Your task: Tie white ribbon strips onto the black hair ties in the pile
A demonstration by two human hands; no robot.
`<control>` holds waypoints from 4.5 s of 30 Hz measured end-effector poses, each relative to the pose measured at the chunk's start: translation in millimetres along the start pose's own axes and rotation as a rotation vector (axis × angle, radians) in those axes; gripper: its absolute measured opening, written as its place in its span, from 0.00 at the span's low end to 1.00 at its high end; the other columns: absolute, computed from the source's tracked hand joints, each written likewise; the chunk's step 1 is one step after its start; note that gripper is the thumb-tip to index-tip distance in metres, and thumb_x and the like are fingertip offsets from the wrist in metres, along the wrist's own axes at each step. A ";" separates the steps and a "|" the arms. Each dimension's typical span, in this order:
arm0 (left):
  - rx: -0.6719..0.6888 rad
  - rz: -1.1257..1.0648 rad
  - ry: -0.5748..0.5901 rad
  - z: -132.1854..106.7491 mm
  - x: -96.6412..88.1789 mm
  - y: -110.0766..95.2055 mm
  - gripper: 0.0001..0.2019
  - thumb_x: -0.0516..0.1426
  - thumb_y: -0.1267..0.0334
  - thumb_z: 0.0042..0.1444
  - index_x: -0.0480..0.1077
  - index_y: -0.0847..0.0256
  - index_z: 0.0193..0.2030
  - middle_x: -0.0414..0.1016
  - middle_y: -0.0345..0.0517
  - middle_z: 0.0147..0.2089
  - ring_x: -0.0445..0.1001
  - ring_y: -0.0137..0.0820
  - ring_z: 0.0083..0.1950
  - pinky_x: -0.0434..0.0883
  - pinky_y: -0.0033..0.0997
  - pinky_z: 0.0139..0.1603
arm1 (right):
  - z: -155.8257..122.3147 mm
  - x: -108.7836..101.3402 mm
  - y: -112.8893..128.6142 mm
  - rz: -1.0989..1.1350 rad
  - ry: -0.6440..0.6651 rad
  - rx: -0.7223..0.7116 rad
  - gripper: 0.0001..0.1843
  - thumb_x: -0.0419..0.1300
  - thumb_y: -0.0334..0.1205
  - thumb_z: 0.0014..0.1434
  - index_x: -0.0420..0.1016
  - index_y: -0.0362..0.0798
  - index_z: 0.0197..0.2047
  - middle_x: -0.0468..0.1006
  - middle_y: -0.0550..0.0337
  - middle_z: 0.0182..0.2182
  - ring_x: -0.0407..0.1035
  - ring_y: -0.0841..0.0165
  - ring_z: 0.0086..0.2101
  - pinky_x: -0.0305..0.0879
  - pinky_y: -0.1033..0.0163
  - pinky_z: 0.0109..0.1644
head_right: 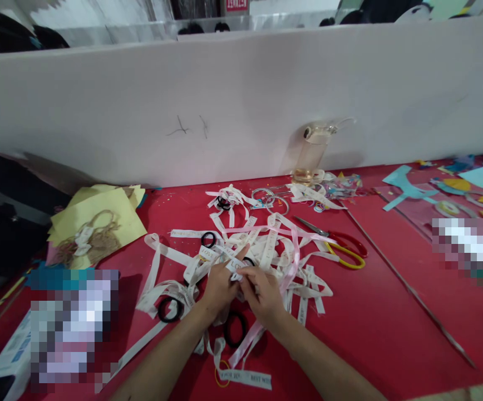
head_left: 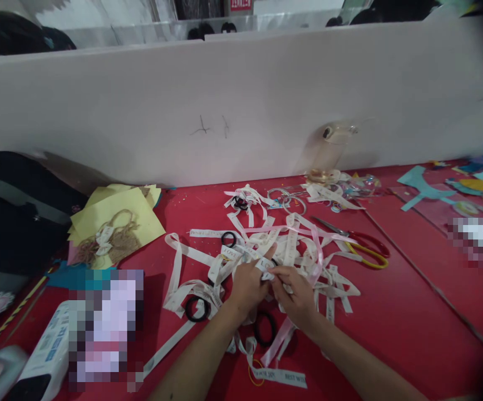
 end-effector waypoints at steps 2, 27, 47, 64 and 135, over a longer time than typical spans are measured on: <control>0.028 -0.015 0.016 0.0 0.5 -0.7 0.28 0.50 0.71 0.47 0.66 0.62 0.58 0.77 0.49 0.38 0.71 0.35 0.33 0.65 0.32 0.36 | 1.0 1.1 -0.4 -0.035 0.028 -0.032 0.07 0.54 0.36 0.61 0.69 0.50 0.43 0.76 0.62 0.23 0.71 0.70 0.23 0.67 0.66 0.27; 0.094 0.083 0.141 -1.8 7.5 -4.8 0.27 0.55 0.69 0.48 0.65 0.57 0.58 0.76 0.50 0.41 0.73 0.39 0.39 0.65 0.35 0.38 | 2.3 -4.5 1.3 -0.106 0.039 -0.136 0.06 0.52 0.39 0.60 0.69 0.49 0.35 0.74 0.61 0.23 0.67 0.70 0.22 0.61 0.65 0.28; 0.121 -0.497 -0.009 0.4 -6.7 -15.8 0.24 0.53 0.68 0.52 0.67 0.58 0.58 0.77 0.48 0.47 0.73 0.36 0.43 0.65 0.38 0.53 | 0.1 -10.5 -28.3 0.290 -0.207 0.456 0.21 0.54 0.50 0.61 0.58 0.48 0.21 0.60 0.69 0.14 0.54 0.77 0.16 0.52 0.71 0.18; 0.055 -0.663 -0.095 1.8 -11.8 -18.3 0.14 0.54 0.65 0.57 0.75 0.61 0.48 0.77 0.48 0.43 0.74 0.33 0.44 0.67 0.34 0.50 | -1.1 4.0 -38.6 0.463 -0.093 0.600 0.18 0.56 0.53 0.58 0.62 0.48 0.25 0.58 0.71 0.14 0.53 0.77 0.13 0.50 0.71 0.14; -0.068 -0.231 -0.240 0.7 -14.7 -0.6 0.22 0.51 0.79 0.47 0.70 0.60 0.49 0.76 0.46 0.47 0.72 0.35 0.48 0.66 0.36 0.52 | 5.4 2.2 0.4 -0.331 0.086 -0.041 0.06 0.53 0.37 0.59 0.70 0.48 0.38 0.70 0.65 0.19 0.63 0.73 0.20 0.56 0.67 0.27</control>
Point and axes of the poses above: each hand's wrist, its own z-axis towards the middle knuckle, its own x-axis out of the palm, y = z × x, the point moved 5 cm from there along z, towards the middle knuckle
